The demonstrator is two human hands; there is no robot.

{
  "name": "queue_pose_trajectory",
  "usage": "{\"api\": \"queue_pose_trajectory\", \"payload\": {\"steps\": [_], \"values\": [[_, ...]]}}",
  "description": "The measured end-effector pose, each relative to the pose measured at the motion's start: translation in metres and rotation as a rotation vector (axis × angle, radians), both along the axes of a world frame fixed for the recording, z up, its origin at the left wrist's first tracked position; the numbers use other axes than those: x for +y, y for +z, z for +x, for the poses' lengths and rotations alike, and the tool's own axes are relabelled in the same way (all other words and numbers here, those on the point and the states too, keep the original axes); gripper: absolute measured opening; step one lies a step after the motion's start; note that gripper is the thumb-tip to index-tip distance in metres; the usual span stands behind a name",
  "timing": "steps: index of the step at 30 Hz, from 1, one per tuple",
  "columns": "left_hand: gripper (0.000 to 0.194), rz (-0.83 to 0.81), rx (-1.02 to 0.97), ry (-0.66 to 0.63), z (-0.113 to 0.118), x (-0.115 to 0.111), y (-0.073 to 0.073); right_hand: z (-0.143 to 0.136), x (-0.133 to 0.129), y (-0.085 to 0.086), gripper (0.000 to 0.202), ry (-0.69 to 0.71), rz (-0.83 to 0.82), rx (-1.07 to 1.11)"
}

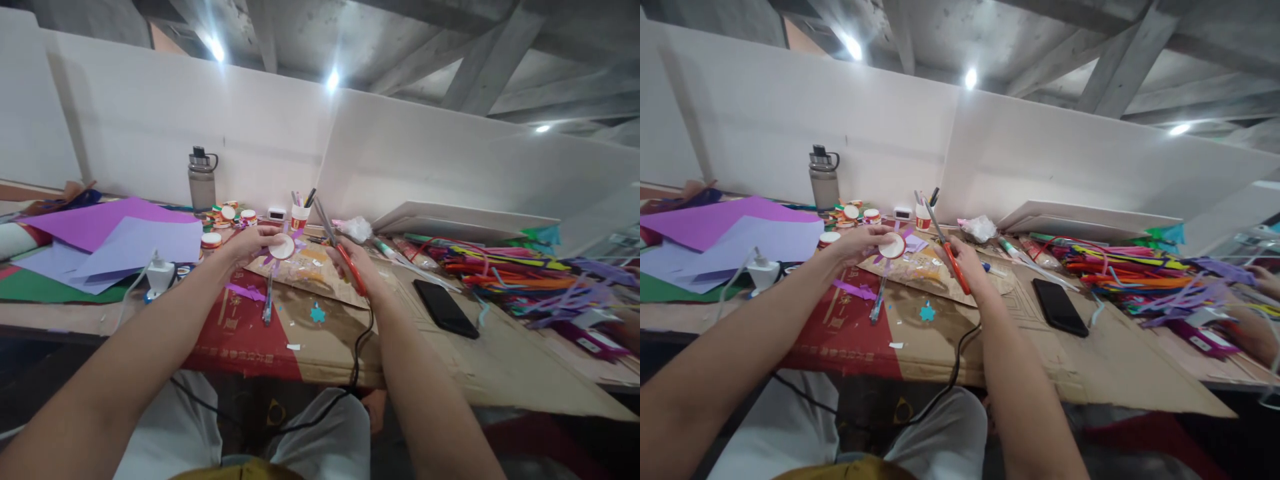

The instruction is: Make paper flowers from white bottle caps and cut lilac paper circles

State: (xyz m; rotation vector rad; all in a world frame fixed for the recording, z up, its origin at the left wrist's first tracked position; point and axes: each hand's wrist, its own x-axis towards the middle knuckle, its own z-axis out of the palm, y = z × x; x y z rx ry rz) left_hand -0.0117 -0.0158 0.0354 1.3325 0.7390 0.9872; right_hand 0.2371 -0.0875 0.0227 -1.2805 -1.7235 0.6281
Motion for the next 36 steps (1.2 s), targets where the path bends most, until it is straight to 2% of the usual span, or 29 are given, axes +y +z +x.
{"api": "queue_pose_trajectory", "payload": {"steps": [5, 8, 12, 16, 18, 23, 29, 36], "values": [[0.039, 0.039, 0.176, -0.118, -0.009, -0.002, 0.006, 0.007, -0.007, 0.007, 0.037, 0.143, -0.092, -0.119], [0.037, 0.040, 0.231, -0.221, -0.011, -0.002, 0.005, 0.004, -0.011, 0.009, 0.038, 0.238, -0.135, -0.143], [0.034, -0.026, 0.229, -0.216, -0.010, -0.004, 0.007, 0.003, -0.014, 0.009, 0.036, 0.322, -0.224, -0.140], [0.033, -0.089, 0.189, -0.064, -0.007, -0.009, 0.009, 0.002, -0.016, 0.011, 0.037, 0.332, -0.240, -0.137], [0.035, -0.109, 0.184, -0.034, -0.006, -0.010, 0.009, 0.001, -0.017, 0.013, 0.038, 0.337, -0.238, -0.146], [0.035, -0.048, 0.187, -0.138, -0.007, -0.008, 0.007, 0.000, -0.020, 0.015, 0.039, 0.325, -0.226, -0.167], [0.034, -0.071, 0.196, -0.150, -0.007, -0.008, 0.007, 0.002, -0.015, 0.010, 0.035, 0.307, -0.184, -0.234], [0.037, -0.073, 0.158, -0.179, -0.008, -0.007, 0.005, 0.001, -0.017, 0.011, 0.037, 0.307, -0.187, -0.212]]}}
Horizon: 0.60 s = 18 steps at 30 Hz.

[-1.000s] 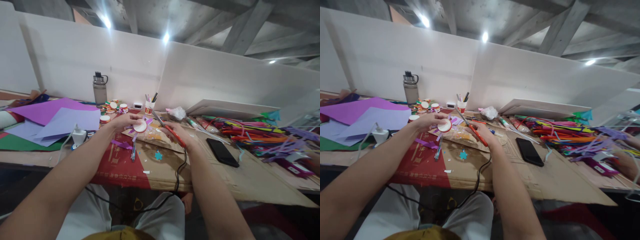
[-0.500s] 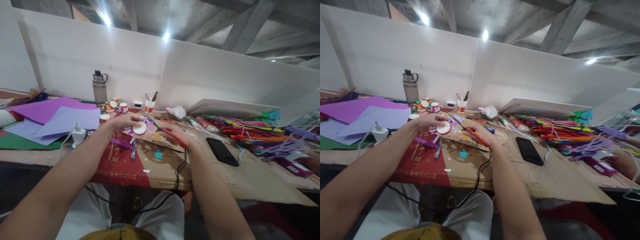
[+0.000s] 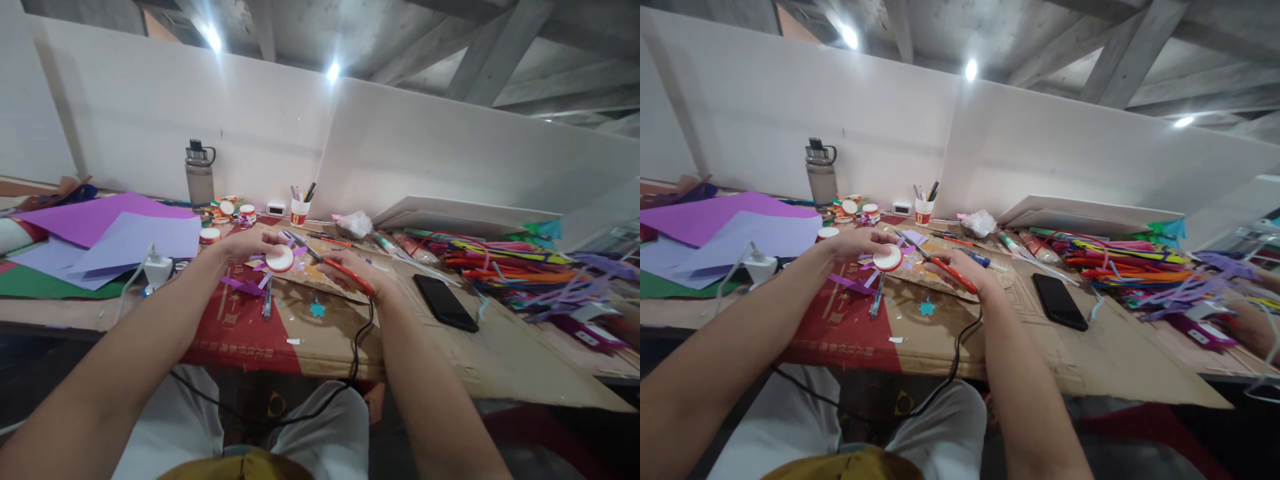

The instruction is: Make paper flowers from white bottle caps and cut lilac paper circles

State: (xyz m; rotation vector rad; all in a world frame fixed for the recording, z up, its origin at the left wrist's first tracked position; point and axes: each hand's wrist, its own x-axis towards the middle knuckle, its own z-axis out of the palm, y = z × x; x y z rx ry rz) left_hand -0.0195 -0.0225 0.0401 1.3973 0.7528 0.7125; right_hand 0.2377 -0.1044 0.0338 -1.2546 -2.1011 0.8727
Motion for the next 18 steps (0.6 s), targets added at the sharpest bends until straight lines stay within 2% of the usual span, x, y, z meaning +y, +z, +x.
{"api": "queue_pose_trajectory", "payload": {"steps": [8, 12, 18], "values": [[0.037, -0.037, -0.010, -0.004, -0.0009, 0.0043, -0.0032, -0.0016, -0.0019, 0.0024, 0.038, 0.008, 0.001, -0.017], [0.038, 0.040, 0.034, -0.005, -0.0011, 0.0044, -0.0022, -0.0015, -0.0038, 0.0024, 0.040, -0.016, -0.034, -0.005], [0.024, 0.002, 0.037, 0.125, -0.0008, 0.0039, -0.0007, -0.0047, 0.0015, -0.0038, 0.041, -0.067, 0.005, 0.055]]}}
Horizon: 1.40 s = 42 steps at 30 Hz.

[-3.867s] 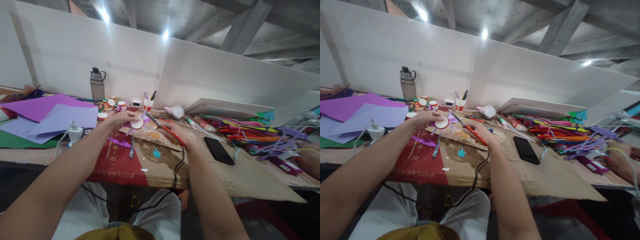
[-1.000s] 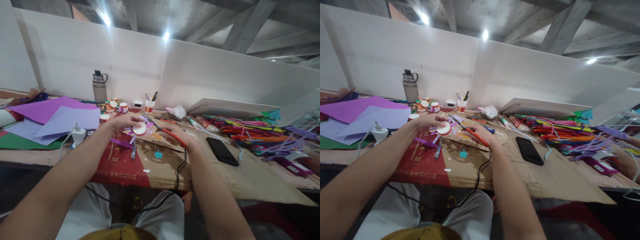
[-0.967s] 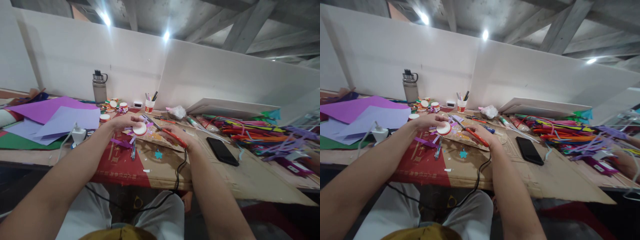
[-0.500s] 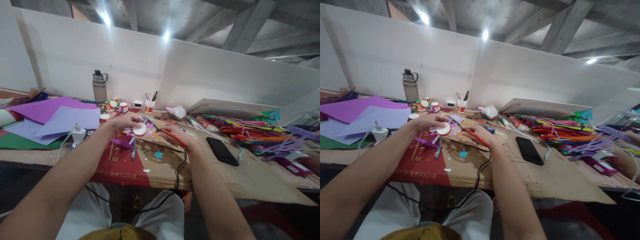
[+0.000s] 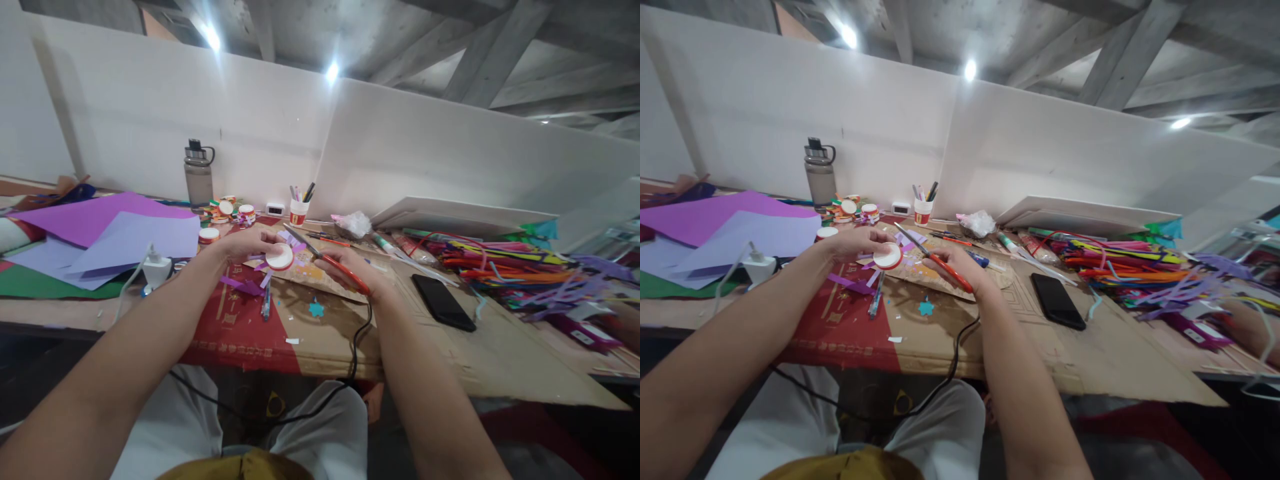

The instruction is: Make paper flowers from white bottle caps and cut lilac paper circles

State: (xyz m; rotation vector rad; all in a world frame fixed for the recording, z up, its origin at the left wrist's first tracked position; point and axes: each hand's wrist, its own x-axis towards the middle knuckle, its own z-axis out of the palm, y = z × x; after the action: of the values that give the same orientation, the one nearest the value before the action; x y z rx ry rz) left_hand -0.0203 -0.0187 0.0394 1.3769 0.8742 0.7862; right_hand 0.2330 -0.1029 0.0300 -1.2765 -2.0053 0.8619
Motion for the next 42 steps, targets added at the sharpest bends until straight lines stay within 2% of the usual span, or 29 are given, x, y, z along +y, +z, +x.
{"api": "queue_pose_trajectory", "payload": {"steps": [4, 6, 10, 15, 21, 29, 35, 42], "values": [[0.019, 0.021, -0.164, 0.003, 0.005, 0.004, -0.003, -0.003, 0.009, -0.005, 0.040, -0.139, 0.071, 0.176], [0.018, 0.019, -0.320, 0.102, 0.008, 0.007, -0.004, -0.004, 0.012, -0.007, 0.042, -0.170, 0.117, 0.231], [0.019, -0.028, -0.560, 0.311, 0.013, 0.007, -0.003, -0.007, 0.014, -0.010, 0.046, -0.174, 0.194, 0.198], [0.014, -0.086, -0.706, 0.433, 0.019, 0.001, -0.002, -0.018, 0.016, -0.019, 0.042, -0.174, 0.106, 0.235], [0.008, -0.092, -0.778, 0.447, 0.025, -0.002, -0.007, -0.026, 0.017, -0.024, 0.039, -0.174, 0.051, 0.172], [0.011, -0.055, -0.801, 0.411, 0.031, -0.004, -0.012, -0.034, 0.010, -0.022, 0.042, -0.165, -0.038, 0.238], [0.023, -0.041, -0.791, 0.375, 0.036, -0.009, -0.012, -0.041, 0.005, -0.020, 0.044, -0.250, -0.065, 0.272], [0.029, -0.051, -0.789, 0.368, 0.038, -0.012, -0.011, -0.042, 0.004, -0.018, 0.042, -0.227, -0.059, 0.293]]}}
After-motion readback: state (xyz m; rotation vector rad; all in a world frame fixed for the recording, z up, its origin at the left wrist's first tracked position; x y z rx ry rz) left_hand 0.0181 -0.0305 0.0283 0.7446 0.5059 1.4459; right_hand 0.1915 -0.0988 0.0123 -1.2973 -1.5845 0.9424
